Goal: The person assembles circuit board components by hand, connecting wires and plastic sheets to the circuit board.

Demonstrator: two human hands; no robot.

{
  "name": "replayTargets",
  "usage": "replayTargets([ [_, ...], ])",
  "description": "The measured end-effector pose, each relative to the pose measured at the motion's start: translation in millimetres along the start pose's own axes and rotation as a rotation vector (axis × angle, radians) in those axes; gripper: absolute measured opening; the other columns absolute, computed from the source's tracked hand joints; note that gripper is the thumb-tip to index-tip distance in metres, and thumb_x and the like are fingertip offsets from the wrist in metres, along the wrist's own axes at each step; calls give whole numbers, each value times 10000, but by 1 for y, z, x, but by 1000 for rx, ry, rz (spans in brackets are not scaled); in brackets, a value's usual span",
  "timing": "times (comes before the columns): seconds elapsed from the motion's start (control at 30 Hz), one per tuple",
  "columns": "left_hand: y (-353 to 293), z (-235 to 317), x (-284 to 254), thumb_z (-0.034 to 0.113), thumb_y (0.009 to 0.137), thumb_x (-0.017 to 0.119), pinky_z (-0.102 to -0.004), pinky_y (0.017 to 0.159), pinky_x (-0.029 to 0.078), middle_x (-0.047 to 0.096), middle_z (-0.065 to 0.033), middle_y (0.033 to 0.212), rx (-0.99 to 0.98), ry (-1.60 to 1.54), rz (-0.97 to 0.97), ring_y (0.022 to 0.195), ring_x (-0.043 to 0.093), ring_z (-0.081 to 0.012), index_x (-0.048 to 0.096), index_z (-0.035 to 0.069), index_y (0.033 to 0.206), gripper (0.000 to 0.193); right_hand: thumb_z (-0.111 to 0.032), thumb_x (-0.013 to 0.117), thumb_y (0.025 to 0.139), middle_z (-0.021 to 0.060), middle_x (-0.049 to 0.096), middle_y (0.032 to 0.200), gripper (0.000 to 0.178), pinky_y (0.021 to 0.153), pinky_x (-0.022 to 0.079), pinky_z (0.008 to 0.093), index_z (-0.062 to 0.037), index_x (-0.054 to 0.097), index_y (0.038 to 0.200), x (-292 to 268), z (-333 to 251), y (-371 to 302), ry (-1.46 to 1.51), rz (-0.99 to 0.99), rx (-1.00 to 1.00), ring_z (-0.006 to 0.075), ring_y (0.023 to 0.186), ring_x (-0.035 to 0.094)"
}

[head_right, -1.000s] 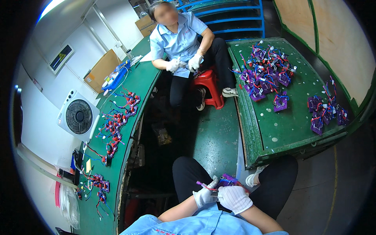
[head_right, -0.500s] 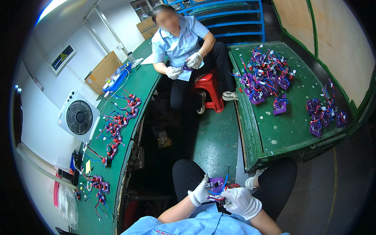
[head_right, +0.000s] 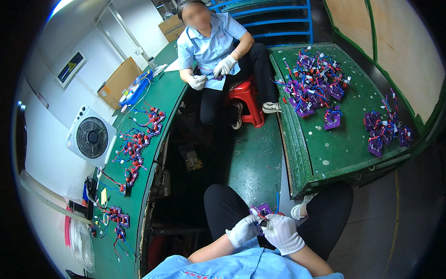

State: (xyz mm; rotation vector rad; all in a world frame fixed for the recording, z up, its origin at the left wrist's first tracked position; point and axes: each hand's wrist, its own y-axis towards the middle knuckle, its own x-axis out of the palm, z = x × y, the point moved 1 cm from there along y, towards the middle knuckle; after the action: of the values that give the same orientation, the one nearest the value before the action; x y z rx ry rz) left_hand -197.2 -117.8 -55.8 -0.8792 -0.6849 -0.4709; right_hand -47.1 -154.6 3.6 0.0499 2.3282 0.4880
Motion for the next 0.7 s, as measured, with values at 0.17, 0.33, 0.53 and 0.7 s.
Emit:
replayTargets([
  [0.17,-2,7,-1,587,884,410,-406,824,484,603,-78,951,-120,-49,168,877,600,-214,498,101,1138,555,-185,653,745,133,613,690,191,527,478,373,-14,601,811,12,-11,-16,102,-76,-11,291,609,609],
  [0.33,-8,16,12,722,791,378,-447,911,440,574,-90,1100,-79,15,58,1022,565,-240,454,104,1244,770,-65,566,856,72,613,768,81,620,469,273,1,572,808,17,-5,-18,893,107,453,138,675,582],
  [0.53,-7,26,20,791,747,305,-500,996,359,467,-141,1296,22,-94,-4,1190,467,-305,350,74,1336,930,-233,549,906,-11,458,690,147,382,293,177,-138,451,852,9,13,-8,1178,243,684,31,450,375],
  [0.7,-7,28,33,583,890,385,-427,984,383,513,-127,1224,104,-72,-42,1129,514,-266,330,62,1329,683,-191,534,918,3,548,741,143,471,346,170,-70,548,843,1,14,-4,1217,204,845,23,552,448],
])
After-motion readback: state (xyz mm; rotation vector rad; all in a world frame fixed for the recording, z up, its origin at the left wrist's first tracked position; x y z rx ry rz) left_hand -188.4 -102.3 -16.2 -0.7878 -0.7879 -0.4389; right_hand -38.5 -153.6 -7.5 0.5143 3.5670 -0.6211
